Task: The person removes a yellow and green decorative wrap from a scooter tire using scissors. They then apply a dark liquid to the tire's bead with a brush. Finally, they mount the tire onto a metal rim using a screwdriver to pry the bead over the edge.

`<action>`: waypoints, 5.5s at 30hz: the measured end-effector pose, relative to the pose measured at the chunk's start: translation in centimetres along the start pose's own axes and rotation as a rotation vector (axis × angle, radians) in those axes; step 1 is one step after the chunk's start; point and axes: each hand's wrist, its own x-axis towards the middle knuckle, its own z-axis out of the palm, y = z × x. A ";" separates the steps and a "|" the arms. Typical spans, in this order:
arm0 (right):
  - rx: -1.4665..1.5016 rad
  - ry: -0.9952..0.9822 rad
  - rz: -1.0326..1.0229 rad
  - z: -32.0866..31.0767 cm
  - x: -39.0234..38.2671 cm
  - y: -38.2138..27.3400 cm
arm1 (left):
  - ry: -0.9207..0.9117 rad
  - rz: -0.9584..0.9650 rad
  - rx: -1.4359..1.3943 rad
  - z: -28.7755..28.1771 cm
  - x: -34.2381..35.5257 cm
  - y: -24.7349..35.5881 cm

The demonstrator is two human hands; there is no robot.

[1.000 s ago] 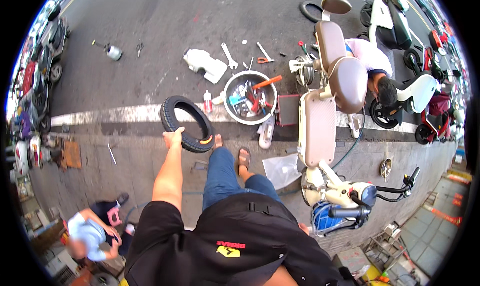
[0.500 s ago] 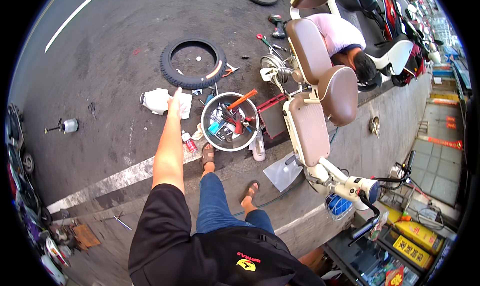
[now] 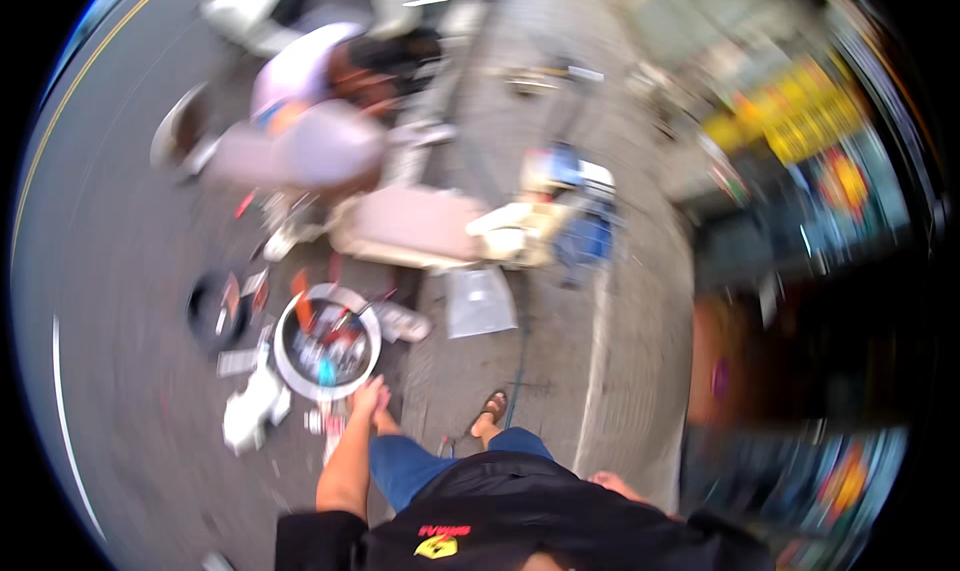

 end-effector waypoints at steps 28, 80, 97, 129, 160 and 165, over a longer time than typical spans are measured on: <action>1.199 0.780 0.235 -77.7 7.4 20.4 | -0.718 -0.416 0.691 136.4 5.7 -18.7; 1.701 1.342 0.439 -257.8 0.5 108.3 | -1.142 0.276 1.970 336.6 -16.2 -166.3; 2.536 1.969 0.611 -294.7 -21.5 139.1 | -1.411 0.198 2.534 369.7 -45.0 -241.3; 2.534 2.339 1.049 -296.6 -62.0 188.8 | -2.460 -0.189 2.637 346.7 -97.2 -313.4; 1.261 2.550 1.910 -290.2 -88.8 200.3 | -2.954 -0.817 2.466 309.9 -123.4 -320.9; 0.923 2.548 1.943 -283.4 -96.5 206.5 | -2.902 -0.896 2.435 303.2 -121.3 -314.1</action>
